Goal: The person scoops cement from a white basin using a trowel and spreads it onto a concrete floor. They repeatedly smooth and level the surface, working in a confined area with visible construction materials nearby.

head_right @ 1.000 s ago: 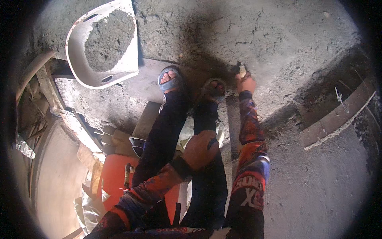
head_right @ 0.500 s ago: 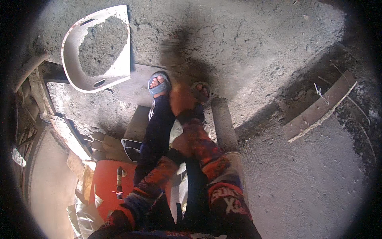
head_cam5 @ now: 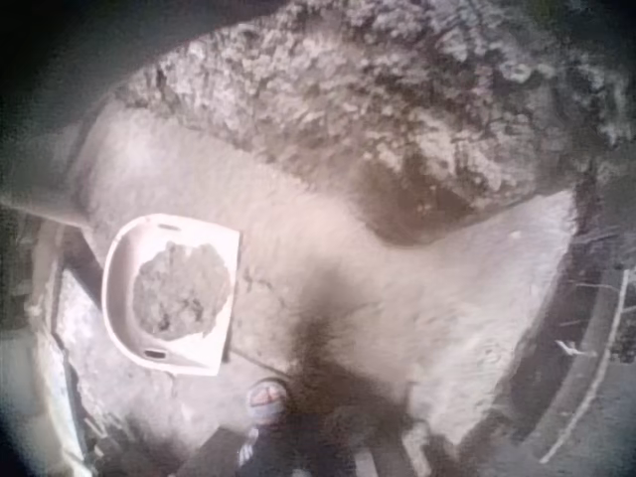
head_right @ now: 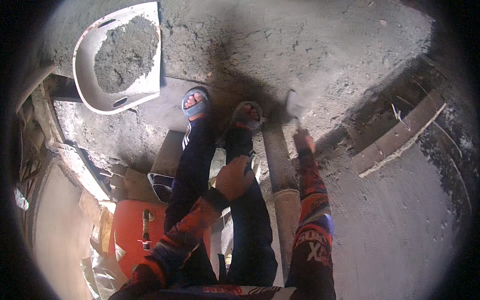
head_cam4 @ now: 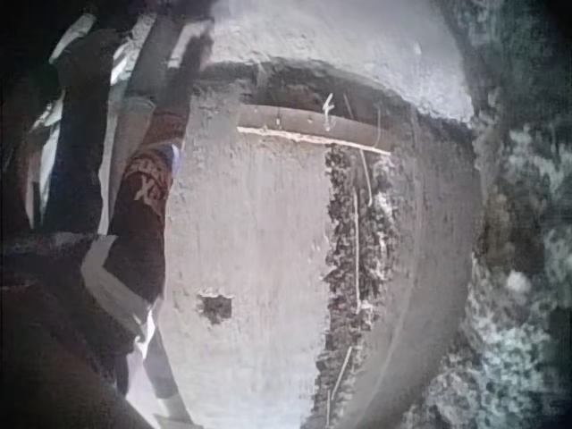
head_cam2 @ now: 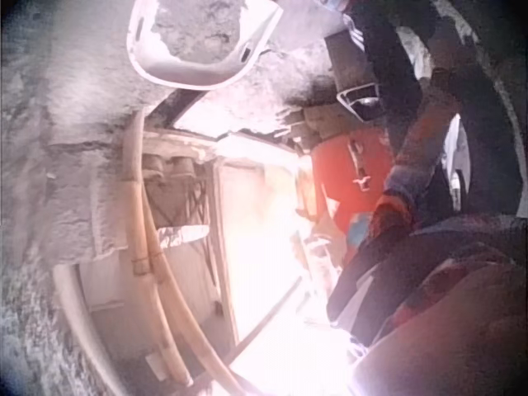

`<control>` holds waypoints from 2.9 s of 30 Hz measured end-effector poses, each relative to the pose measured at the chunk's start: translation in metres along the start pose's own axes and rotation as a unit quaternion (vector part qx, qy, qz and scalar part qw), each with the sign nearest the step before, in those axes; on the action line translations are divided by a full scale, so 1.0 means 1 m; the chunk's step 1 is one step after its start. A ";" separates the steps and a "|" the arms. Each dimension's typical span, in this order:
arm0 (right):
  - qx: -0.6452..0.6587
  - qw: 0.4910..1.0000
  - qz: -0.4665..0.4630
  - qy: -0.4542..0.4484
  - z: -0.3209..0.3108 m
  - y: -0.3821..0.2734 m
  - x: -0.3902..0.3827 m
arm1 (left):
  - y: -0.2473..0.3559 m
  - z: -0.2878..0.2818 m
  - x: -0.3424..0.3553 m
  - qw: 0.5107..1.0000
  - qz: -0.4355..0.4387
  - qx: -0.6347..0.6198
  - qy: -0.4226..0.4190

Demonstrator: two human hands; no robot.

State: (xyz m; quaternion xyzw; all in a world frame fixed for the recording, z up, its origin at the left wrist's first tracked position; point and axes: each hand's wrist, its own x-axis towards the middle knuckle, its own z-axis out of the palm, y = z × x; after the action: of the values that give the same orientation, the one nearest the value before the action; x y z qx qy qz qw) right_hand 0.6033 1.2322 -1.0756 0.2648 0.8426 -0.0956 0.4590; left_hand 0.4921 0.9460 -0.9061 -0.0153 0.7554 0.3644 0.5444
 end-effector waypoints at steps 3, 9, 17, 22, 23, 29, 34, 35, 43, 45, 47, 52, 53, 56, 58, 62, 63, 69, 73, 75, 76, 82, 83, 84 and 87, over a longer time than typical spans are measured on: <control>0.045 0.972 0.228 -0.030 -0.002 0.011 0.015 | 0.010 -0.004 -0.003 0.997 0.049 -0.040 0.051; 0.114 0.991 0.000 0.071 0.043 -0.120 0.104 | 0.016 -0.015 -0.005 0.999 0.026 -0.010 0.029; 0.110 0.976 -0.106 0.155 -0.006 -0.145 0.059 | 0.005 0.000 -0.002 0.999 0.022 0.009 0.036; 0.197 0.934 -0.249 0.166 -0.064 -0.212 -0.028 | -0.014 -0.004 0.002 0.995 -0.042 0.069 -0.061; 0.151 0.954 -0.221 0.136 -0.074 -0.236 -0.040 | -0.018 -0.003 0.002 0.988 -0.069 0.097 -0.097; 0.225 0.907 -0.349 0.073 -0.094 -0.300 -0.095 | -0.037 -0.004 -0.003 0.988 0.001 0.069 -0.136; 0.148 0.960 -0.232 0.057 -0.038 -0.186 -0.040 | -0.018 -0.008 0.002 0.996 -0.053 0.041 -0.053; 0.113 0.979 -0.171 0.003 -0.026 -0.145 -0.031 | -0.012 -0.009 0.000 0.998 -0.029 0.024 -0.043; -0.086 0.991 0.097 -0.025 0.022 -0.014 0.041 | 0.010 -0.017 -0.001 0.997 0.034 -0.049 0.042; 0.054 0.990 0.046 0.119 0.019 -0.062 0.092 | 0.011 -0.021 -0.002 0.997 0.047 -0.040 0.053; 0.142 0.969 -0.075 0.186 0.011 -0.124 0.149 | 0.011 -0.023 -0.001 0.997 0.052 -0.025 0.056; 0.180 0.955 -0.024 0.237 0.001 -0.164 0.126 | 0.012 -0.022 0.000 0.998 0.046 -0.019 0.037; 0.161 0.961 -0.027 0.224 -0.003 -0.162 0.114 | 0.012 -0.022 -0.001 0.999 0.039 -0.016 0.025; 0.116 0.973 -0.027 0.199 -0.030 -0.157 0.103 | 0.012 -0.018 0.000 0.998 0.052 -0.013 0.028; 0.124 0.976 -0.039 0.177 -0.049 -0.165 0.107 | 0.011 -0.017 0.001 0.996 0.069 -0.013 0.053; 0.118 0.980 -0.046 0.155 -0.085 -0.212 0.136 | 0.007 -0.011 0.002 0.997 0.070 -0.023 0.038; 0.120 0.978 -0.060 0.161 -0.092 -0.226 0.141 | 0.006 -0.010 0.002 0.996 0.070 -0.029 0.039; 0.177 0.969 -0.097 0.144 -0.102 -0.311 0.113 | 0.006 -0.017 0.006 0.999 0.035 -0.021 0.032; 0.127 0.937 -0.275 0.175 -0.102 -0.372 0.043 | -0.006 -0.005 0.006 1.000 0.014 0.001 -0.021; 0.207 0.933 -0.278 0.095 -0.099 -0.416 -0.001 | -0.022 0.011 0.003 0.992 0.095 0.037 0.068; 0.256 0.894 -0.351 0.109 -0.097 -0.433 -0.024 | -0.029 0.021 -0.001 0.977 0.146 0.045 0.149; 0.306 0.860 -0.377 0.155 -0.075 -0.426 -0.043 | -0.048 0.030 0.008 0.979 0.146 -0.140 0.019; 0.275 0.879 -0.383 0.073 -0.068 -0.393 -0.026 | -0.040 0.024 0.008 0.990 0.127 -0.057 0.008; 0.271 0.879 -0.388 0.058 -0.058 -0.357 -0.012 | -0.032 0.017 0.008 0.993 0.112 0.027 -0.006; 0.177 0.936 -0.300 0.051 -0.022 -0.221 0.014 | -0.001 0.000 0.007 0.997 0.009 0.011 -0.079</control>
State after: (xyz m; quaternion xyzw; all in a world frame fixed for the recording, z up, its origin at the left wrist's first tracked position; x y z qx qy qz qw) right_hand 0.4634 1.0605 -1.0924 0.0811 0.8747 -0.3632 0.3105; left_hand 0.4896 0.9477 -0.9123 0.0263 0.7145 0.3606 0.5990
